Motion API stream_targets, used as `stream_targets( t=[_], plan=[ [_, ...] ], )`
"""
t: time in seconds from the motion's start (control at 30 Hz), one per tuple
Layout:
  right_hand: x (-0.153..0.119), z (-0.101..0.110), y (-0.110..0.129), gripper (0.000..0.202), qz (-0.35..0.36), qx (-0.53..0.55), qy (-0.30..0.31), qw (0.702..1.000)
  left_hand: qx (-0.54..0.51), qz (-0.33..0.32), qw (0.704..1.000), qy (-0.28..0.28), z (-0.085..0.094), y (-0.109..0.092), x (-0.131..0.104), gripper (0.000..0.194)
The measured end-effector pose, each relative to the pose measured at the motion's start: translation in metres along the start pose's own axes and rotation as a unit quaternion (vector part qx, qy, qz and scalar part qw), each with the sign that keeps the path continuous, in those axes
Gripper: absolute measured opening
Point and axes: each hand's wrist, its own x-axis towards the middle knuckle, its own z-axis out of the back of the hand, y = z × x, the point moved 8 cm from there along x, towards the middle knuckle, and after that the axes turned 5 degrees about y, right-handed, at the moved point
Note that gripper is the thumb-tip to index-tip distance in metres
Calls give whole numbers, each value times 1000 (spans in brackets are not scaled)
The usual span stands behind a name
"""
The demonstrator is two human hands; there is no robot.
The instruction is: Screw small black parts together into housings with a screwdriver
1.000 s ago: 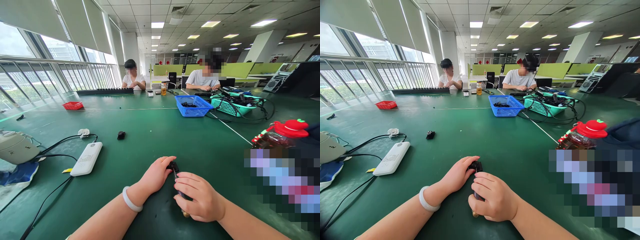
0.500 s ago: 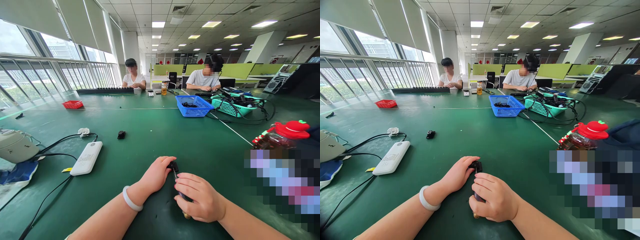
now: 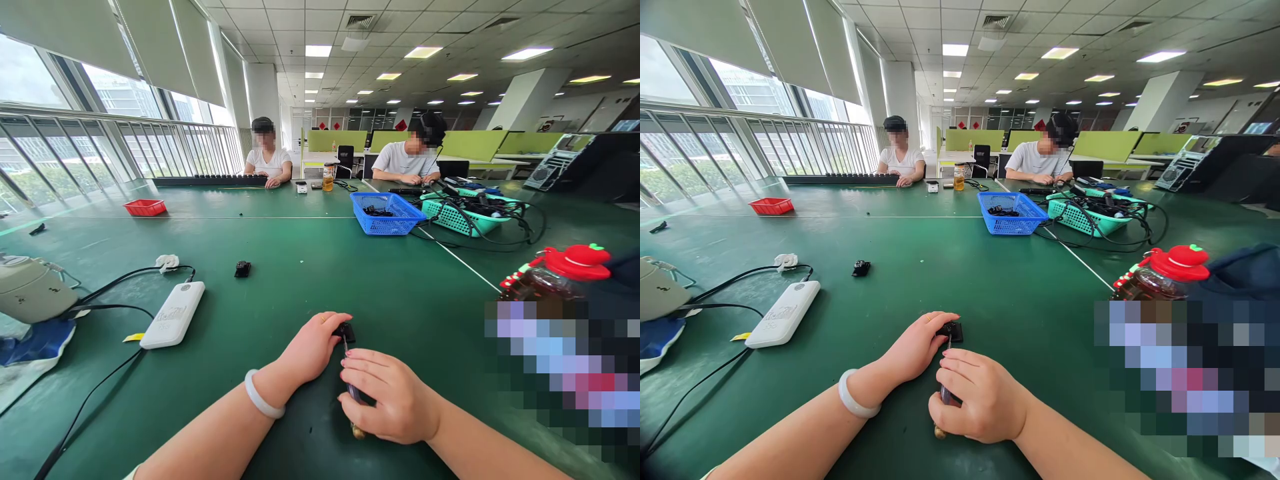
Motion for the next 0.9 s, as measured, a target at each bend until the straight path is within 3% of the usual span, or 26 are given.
stream_targets(
  t=[0.43,0.9],
  plan=[
    [-5,-3,-1,11,4,-20,-12,1000,-10,5,1000,-29,4,4,0,50],
    [-1,-4,-4,15,-4,-14,10,1000,-5,4,1000,-14,3,6,1,48]
  ],
)
